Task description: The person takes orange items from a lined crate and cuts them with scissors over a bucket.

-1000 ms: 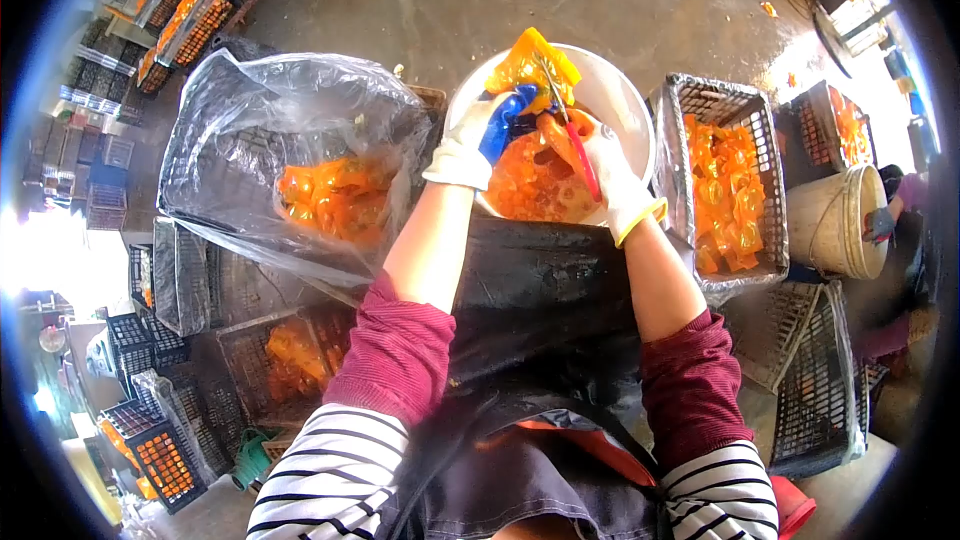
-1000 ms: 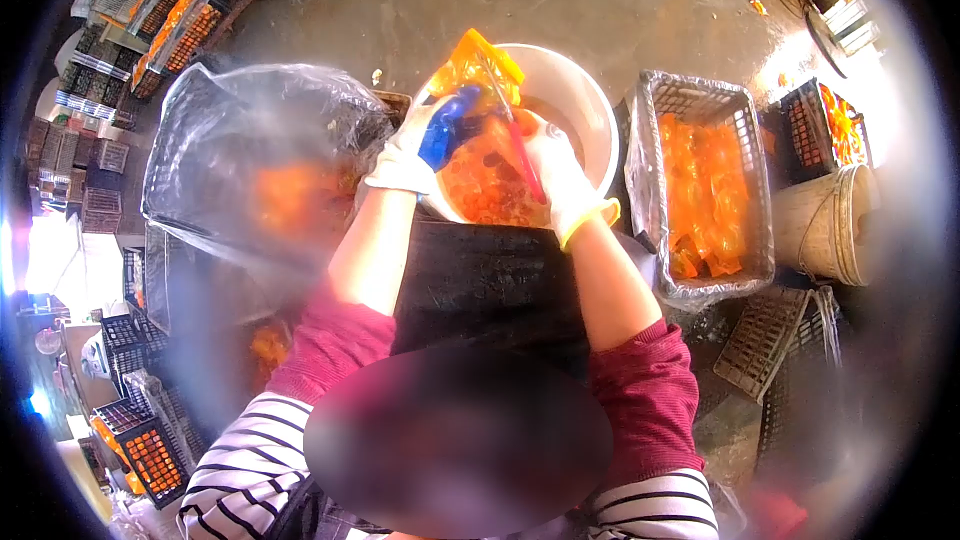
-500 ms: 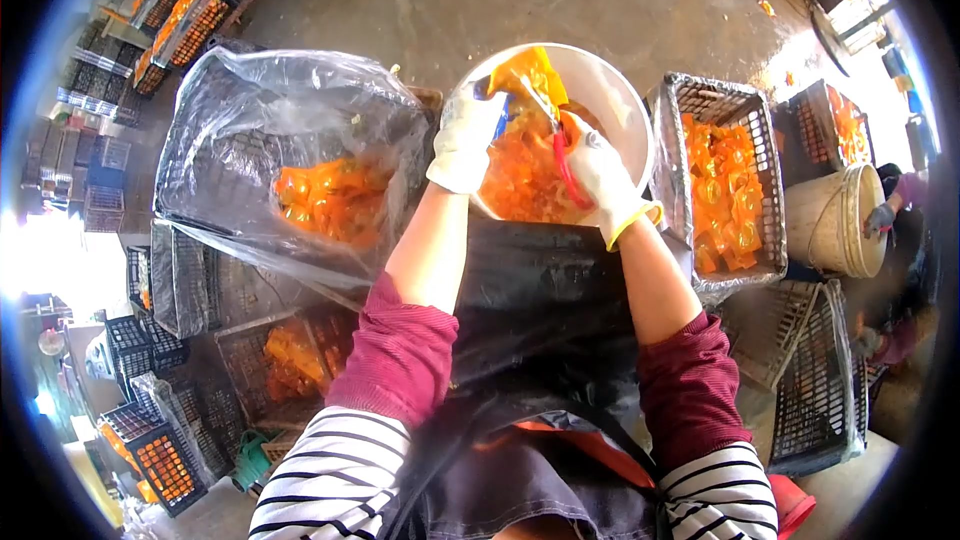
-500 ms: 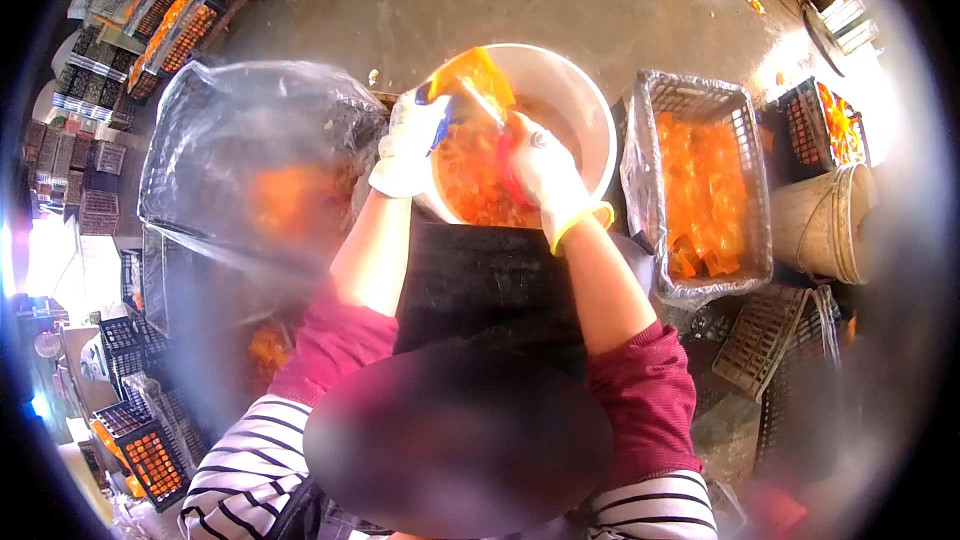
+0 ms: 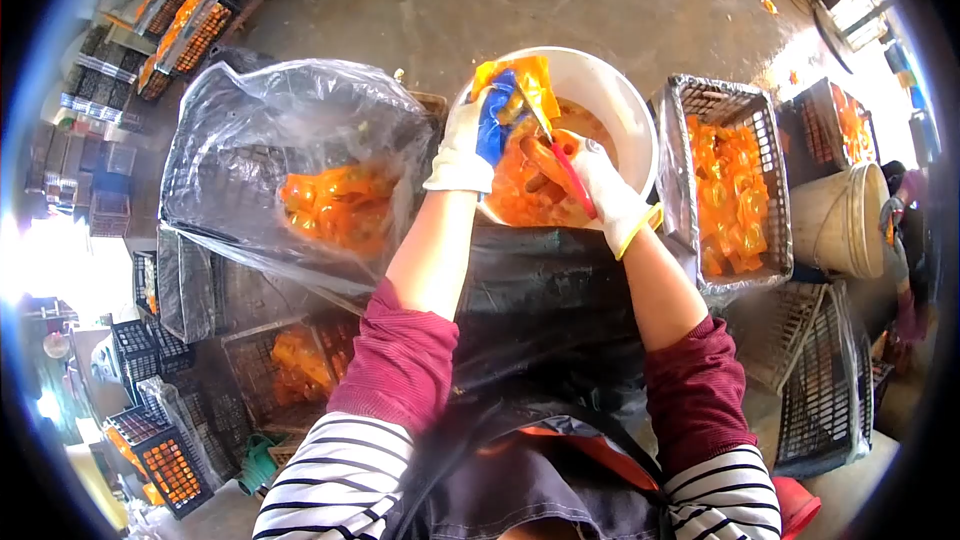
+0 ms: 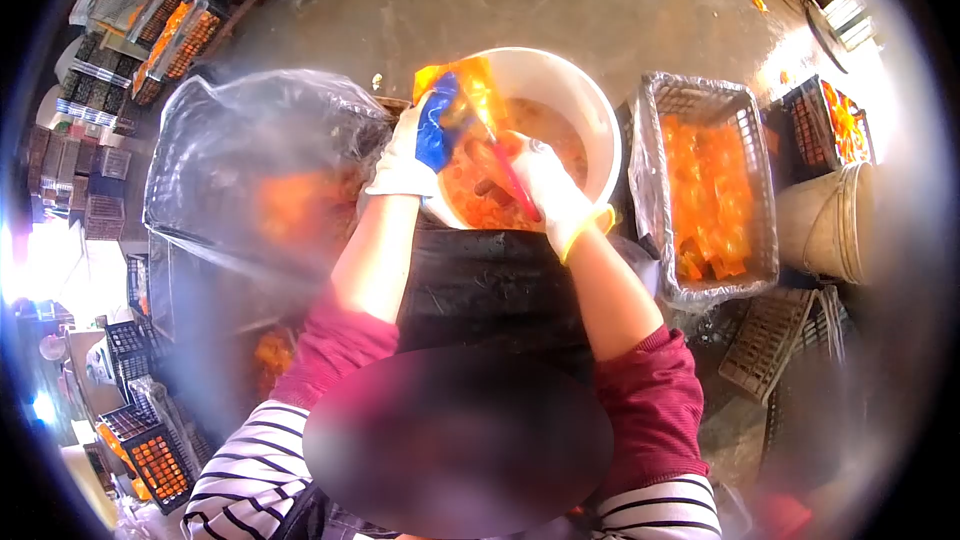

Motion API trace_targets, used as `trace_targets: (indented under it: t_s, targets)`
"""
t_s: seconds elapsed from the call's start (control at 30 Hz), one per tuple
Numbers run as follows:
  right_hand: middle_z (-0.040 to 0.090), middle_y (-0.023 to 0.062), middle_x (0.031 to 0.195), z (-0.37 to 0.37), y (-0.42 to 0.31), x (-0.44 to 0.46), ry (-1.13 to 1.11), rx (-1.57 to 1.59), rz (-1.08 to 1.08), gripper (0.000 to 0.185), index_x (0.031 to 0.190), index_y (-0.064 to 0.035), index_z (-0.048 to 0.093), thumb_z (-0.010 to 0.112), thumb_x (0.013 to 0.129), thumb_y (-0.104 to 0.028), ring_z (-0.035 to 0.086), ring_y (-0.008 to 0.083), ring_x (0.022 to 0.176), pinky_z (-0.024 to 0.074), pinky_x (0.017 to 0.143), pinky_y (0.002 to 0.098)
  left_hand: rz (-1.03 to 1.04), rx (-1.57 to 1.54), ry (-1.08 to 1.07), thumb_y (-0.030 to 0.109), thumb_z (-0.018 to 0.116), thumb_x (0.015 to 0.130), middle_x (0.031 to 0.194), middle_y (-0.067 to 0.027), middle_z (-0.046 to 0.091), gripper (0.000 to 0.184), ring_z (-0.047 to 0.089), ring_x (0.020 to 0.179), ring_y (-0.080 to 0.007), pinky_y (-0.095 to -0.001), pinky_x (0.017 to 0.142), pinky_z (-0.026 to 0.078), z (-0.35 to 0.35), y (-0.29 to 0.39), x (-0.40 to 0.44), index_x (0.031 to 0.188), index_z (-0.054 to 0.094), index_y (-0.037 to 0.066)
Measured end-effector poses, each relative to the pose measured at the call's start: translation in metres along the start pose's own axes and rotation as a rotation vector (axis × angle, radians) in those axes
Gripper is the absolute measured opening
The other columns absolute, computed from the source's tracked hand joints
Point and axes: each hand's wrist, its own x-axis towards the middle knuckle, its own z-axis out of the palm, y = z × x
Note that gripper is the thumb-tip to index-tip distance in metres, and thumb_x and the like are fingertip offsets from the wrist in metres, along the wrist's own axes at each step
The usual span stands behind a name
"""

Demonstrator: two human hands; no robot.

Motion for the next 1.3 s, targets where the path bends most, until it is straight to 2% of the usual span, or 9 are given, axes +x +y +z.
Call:
trace_targets:
  t_s: [0.23, 0.33, 0.5, 0.57, 0.7, 0.73, 0.83, 1.13, 1.3]
  targets:
    - [0.064, 0.0142, 0.111, 0.02, -0.047, -0.034, 0.198, -0.695, -0.123, 0.032, 0.12, -0.0071, 0.059, 0.052, 0.091, -0.019, 0.059, 0.0253, 0.105, 0.0426, 0.09, 0.0307, 0.283, 0.661, 0.162, 0.031, 0.066, 0.087, 0.075, -0.0021, 0.064, 0.034, 0.055, 0.061, -0.0091, -0.0239, 0.049, 0.042, -0.008, -0.016, 0.019, 0.107, 0.066, 0.003]
    - [0.063, 0.0154, 0.113, 0.005, -0.021, -0.013, 0.213, -0.579, -0.213, 0.033, 0.121, -0.0078, 0.059, 0.051, 0.091, -0.018, 0.058, 0.0272, 0.106, 0.0416, 0.092, 0.0313, 0.155, 0.507, 0.118, 0.031, 0.063, 0.088, 0.1, -0.0128, 0.068, 0.036, 0.065, 0.092, -0.0213, -0.0285, 0.081, 0.049, -0.011, -0.017, 0.024, 0.112, 0.064, 0.004]
    - [0.064, 0.0135, 0.111, 0.01, -0.035, -0.024, 0.263, -0.629, -0.319, 0.033, 0.122, -0.0087, 0.058, 0.046, 0.092, -0.016, 0.059, 0.0246, 0.106, 0.0417, 0.093, 0.0307, 0.186, 0.339, 0.016, 0.025, 0.061, 0.089, 0.105, -0.0107, 0.067, 0.034, 0.063, 0.091, -0.0185, -0.0278, 0.082, 0.048, -0.015, -0.009, 0.01, 0.113, 0.062, 0.001]
    - [0.064, 0.0137, 0.11, 0.009, -0.039, -0.028, 0.288, -0.413, -0.28, 0.033, 0.122, -0.006, 0.057, 0.045, 0.093, -0.016, 0.058, 0.0242, 0.108, 0.0419, 0.094, 0.0308, 0.286, 0.027, -0.139, 0.021, 0.059, 0.089, 0.105, -0.0101, 0.066, 0.031, 0.063, 0.091, -0.0174, -0.0271, 0.082, 0.048, -0.036, -0.005, 0.002, 0.111, 0.062, -0.001]
    - [0.065, 0.0127, 0.104, -0.012, -0.019, -0.003, 0.217, 0.327, -0.254, 0.032, 0.12, 0.0002, 0.056, 0.044, 0.095, -0.016, 0.059, 0.0236, 0.104, 0.0442, 0.093, 0.0342, 0.517, 0.766, 0.104, 0.018, 0.052, 0.09, 0.104, -0.0093, 0.066, 0.028, 0.062, 0.093, -0.0156, -0.0272, 0.082, 0.048, -0.102, 0.038, -0.041, 0.108, 0.062, -0.002]
    - [0.059, 0.0154, 0.113, -0.027, -0.002, 0.016, -0.098, 1.031, -0.275, 0.034, 0.123, 0.0022, 0.05, 0.045, 0.095, -0.015, 0.06, 0.0232, 0.1, 0.0514, 0.081, 0.0321, 0.394, 0.564, 0.135, 0.019, 0.053, 0.089, 0.104, -0.01, 0.066, 0.03, 0.062, 0.094, -0.0169, -0.0283, 0.082, 0.048, -0.135, 0.037, -0.046, 0.109, 0.062, -0.002]
    - [0.053, 0.0179, 0.124, -0.016, -0.057, -0.036, -0.105, 0.752, -0.505, 0.043, 0.122, 0.0013, 0.048, 0.049, 0.093, -0.031, 0.057, 0.027, 0.108, 0.0488, 0.088, 0.0358, 0.183, 0.231, 0.252, 0.023, 0.055, 0.089, 0.106, -0.012, 0.066, 0.035, 0.063, 0.094, -0.0202, -0.0311, 0.08, 0.05, -0.177, 0.05, -0.091, 0.115, 0.06, 0.0]
    - [0.053, 0.0182, 0.126, -0.02, -0.06, -0.034, -0.191, 0.888, -0.365, 0.057, 0.124, 0.0072, 0.047, 0.051, 0.093, -0.04, 0.048, 0.0287, 0.121, 0.0346, 0.107, 0.0431, -0.053, 0.987, 0.336, 0.029, 0.056, 0.09, 0.08, -0.0083, 0.067, 0.029, 0.056, 0.061, -0.0185, -0.0324, 0.061, 0.048, -0.262, 0.017, -0.053, 0.112, 0.061, 0.011]
    - [0.057, 0.0153, 0.111, 0.008, -0.065, -0.031, -0.167, 0.718, -0.3, 0.048, 0.12, 0.0076, 0.047, 0.05, 0.095, -0.033, 0.052, 0.0248, 0.101, 0.0409, 0.094, 0.0388, -0.349, 1.679, 0.118, 0.049, 0.053, 0.086, 0.129, -0.0149, 0.054, 0.053, 0.052, 0.119, -0.0325, -0.0438, 0.097, 0.042, -0.301, -0.066, -0.006, 0.124, 0.055, 0.012]
